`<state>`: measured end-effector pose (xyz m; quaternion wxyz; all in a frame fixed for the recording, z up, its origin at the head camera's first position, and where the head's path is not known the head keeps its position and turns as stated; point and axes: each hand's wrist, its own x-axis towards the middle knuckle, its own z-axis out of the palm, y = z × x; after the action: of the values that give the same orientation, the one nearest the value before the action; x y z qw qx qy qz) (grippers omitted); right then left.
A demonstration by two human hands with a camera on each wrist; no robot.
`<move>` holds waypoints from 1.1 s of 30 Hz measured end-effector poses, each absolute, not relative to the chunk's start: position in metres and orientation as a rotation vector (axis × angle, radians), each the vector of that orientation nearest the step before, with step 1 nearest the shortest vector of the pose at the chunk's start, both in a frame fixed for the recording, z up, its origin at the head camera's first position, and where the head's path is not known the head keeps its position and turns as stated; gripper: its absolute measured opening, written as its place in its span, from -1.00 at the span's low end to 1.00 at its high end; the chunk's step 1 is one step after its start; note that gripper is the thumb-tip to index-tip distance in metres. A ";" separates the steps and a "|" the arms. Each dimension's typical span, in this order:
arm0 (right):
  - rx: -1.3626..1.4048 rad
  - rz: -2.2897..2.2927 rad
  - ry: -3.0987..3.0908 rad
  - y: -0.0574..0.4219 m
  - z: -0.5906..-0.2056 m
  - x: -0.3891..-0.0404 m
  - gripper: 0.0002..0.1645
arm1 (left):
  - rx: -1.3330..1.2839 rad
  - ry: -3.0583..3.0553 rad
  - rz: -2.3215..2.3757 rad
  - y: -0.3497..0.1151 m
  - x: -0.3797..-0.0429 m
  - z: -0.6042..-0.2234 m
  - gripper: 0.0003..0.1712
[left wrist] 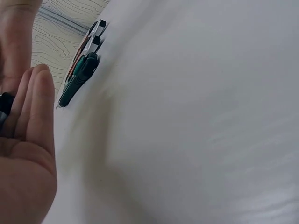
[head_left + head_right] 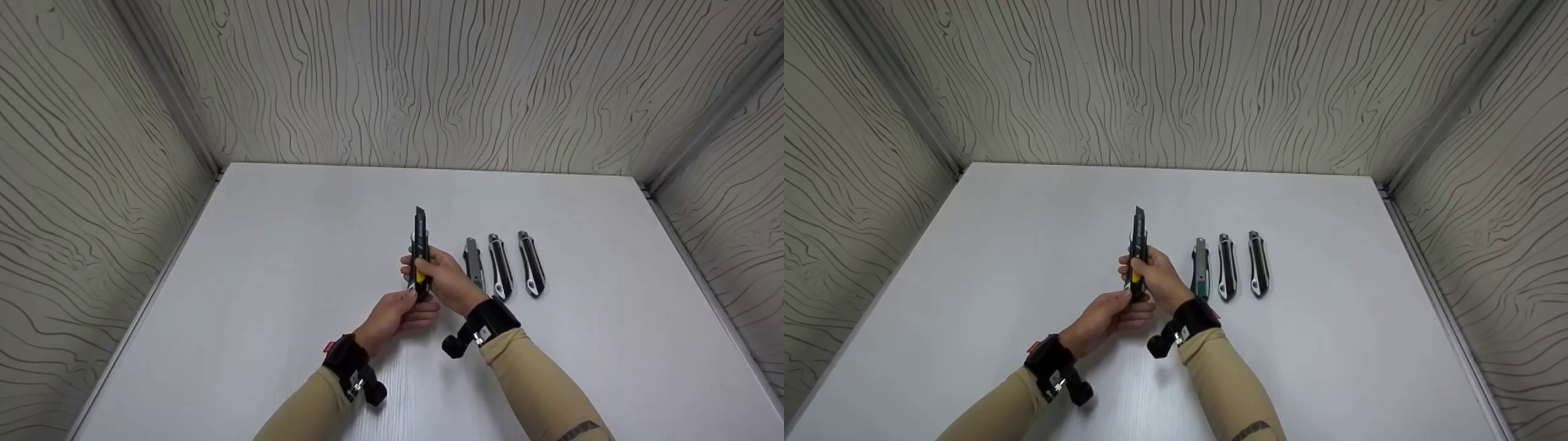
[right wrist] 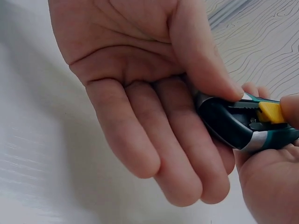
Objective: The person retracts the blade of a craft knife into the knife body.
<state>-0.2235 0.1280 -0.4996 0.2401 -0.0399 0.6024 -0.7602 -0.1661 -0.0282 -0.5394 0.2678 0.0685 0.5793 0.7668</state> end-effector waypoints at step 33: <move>-0.155 -2.012 1.720 0.128 -0.499 -0.222 -0.44 | 0.151 1.567 2.070 -0.025 -0.165 -0.537 -0.45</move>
<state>-0.2216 0.1276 -0.4995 0.2428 -0.0567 0.6294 -0.7360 -0.1653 -0.0250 -0.5370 0.2674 0.0559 0.5805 0.7671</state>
